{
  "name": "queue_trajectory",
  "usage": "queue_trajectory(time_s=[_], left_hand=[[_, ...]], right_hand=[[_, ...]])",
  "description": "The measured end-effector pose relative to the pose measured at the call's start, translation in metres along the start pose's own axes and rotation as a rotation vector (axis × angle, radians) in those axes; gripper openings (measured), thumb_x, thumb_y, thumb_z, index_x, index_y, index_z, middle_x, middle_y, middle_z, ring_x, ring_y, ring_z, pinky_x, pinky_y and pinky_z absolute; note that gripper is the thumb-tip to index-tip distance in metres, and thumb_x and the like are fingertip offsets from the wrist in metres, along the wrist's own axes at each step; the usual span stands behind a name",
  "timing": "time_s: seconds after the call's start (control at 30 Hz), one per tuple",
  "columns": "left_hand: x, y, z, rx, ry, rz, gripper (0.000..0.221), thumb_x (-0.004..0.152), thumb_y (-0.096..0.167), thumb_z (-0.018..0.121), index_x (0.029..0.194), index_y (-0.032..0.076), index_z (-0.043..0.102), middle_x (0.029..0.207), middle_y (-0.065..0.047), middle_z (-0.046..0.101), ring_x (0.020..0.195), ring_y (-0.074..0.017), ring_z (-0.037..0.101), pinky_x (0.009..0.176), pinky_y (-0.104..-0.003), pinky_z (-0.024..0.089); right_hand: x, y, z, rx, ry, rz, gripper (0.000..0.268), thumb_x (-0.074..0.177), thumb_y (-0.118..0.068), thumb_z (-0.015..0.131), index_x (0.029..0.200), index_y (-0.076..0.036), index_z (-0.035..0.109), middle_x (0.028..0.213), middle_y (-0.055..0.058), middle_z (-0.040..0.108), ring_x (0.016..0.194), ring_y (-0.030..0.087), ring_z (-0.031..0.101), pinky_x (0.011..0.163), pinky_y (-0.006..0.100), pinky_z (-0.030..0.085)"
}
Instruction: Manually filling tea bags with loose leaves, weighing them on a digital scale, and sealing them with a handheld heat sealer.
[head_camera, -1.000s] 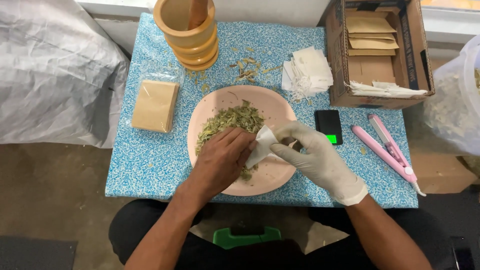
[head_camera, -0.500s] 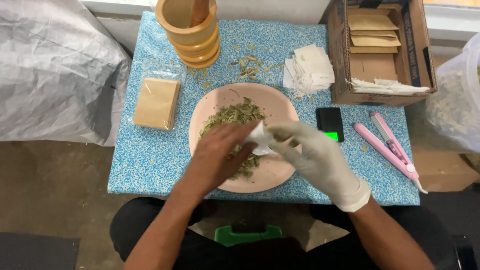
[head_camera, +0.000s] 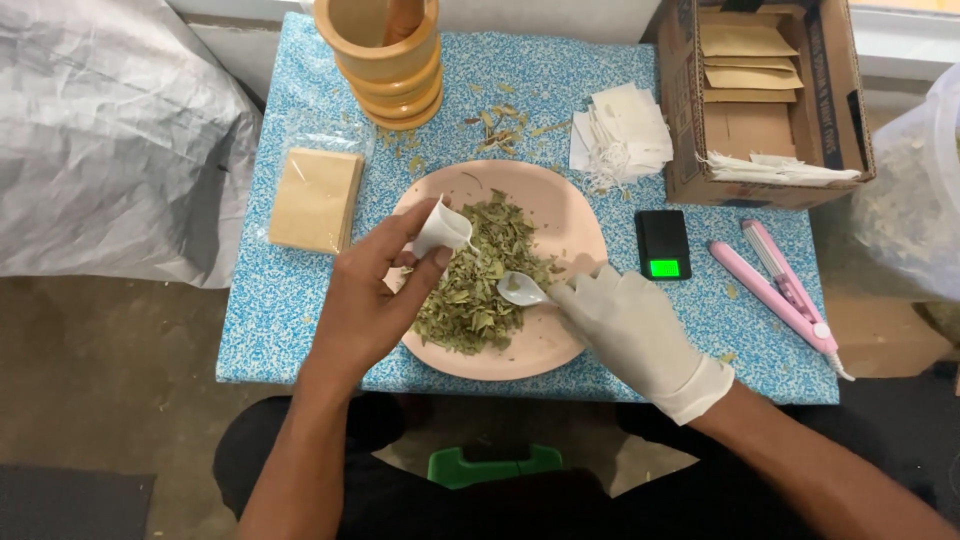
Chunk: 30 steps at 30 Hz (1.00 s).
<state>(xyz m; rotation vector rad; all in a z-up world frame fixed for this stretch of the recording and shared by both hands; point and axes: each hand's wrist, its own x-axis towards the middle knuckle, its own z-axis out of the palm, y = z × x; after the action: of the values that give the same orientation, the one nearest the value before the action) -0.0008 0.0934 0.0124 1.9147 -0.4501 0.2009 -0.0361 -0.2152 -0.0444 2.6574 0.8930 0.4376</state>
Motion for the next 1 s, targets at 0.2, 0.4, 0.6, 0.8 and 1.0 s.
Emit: queue_trajectory(time_s=[0.2,0.4,0.6,0.8,1.0], left_hand=[[-0.002,0.000,-0.004,-0.020,-0.014,-0.020,0.048,0.106,0.008,0.076,0.153,0.006,0.068,0.122,-0.017,0.081,0.118,-0.0351,0.080,0.088,-0.046,0.069],[-0.001,-0.001,-0.009,0.020,-0.024,0.012,0.047,0.107,0.010,0.075,0.153,0.005,0.069,0.121,-0.018,0.081,0.111,-0.0338,0.080,0.086,-0.046,0.067],[-0.003,-0.003,-0.008,0.105,-0.106,0.041,0.050,0.113,0.018,0.070,0.160,0.008,0.059,0.143,-0.014,0.074,0.113,-0.0251,0.075,0.090,-0.040,0.063],[-0.002,0.004,-0.006,0.129,-0.167,-0.030,0.051,0.112,0.025,0.068,0.160,0.012,0.060,0.140,-0.010,0.076,0.103,-0.0235,0.075,0.089,-0.040,0.058],[-0.006,0.000,0.000,0.133,-0.180,0.001,0.048,0.109,0.019,0.074,0.155,0.009,0.064,0.131,-0.010,0.078,0.096,-0.0236,0.074,0.081,-0.042,0.057]], right_hand=[[0.017,0.004,-0.022,0.118,-0.141,0.145,0.018,0.098,-0.004,0.067,0.099,-0.021,0.063,0.078,-0.001,0.054,0.060,0.025,0.063,0.050,0.040,0.054],[0.020,0.062,-0.063,0.078,-0.339,0.113,0.018,0.109,-0.010,0.070,0.105,-0.025,0.078,0.096,0.002,0.080,0.068,0.019,0.078,0.062,0.030,0.064],[0.016,0.076,-0.038,-0.078,-0.267,-0.002,0.022,0.095,-0.001,0.080,0.090,-0.021,0.070,0.075,0.001,0.054,0.061,0.025,0.060,0.052,0.043,0.053],[0.038,0.047,-0.022,0.149,-0.047,-0.028,0.032,0.101,0.002,0.078,0.080,-0.015,0.060,0.070,0.003,0.041,0.055,0.021,0.034,0.047,0.038,0.032],[0.041,0.061,-0.031,0.269,-0.233,0.055,0.014,0.103,-0.019,0.074,0.112,-0.023,0.084,0.086,0.005,0.066,0.068,0.035,0.068,0.046,0.050,0.055]])
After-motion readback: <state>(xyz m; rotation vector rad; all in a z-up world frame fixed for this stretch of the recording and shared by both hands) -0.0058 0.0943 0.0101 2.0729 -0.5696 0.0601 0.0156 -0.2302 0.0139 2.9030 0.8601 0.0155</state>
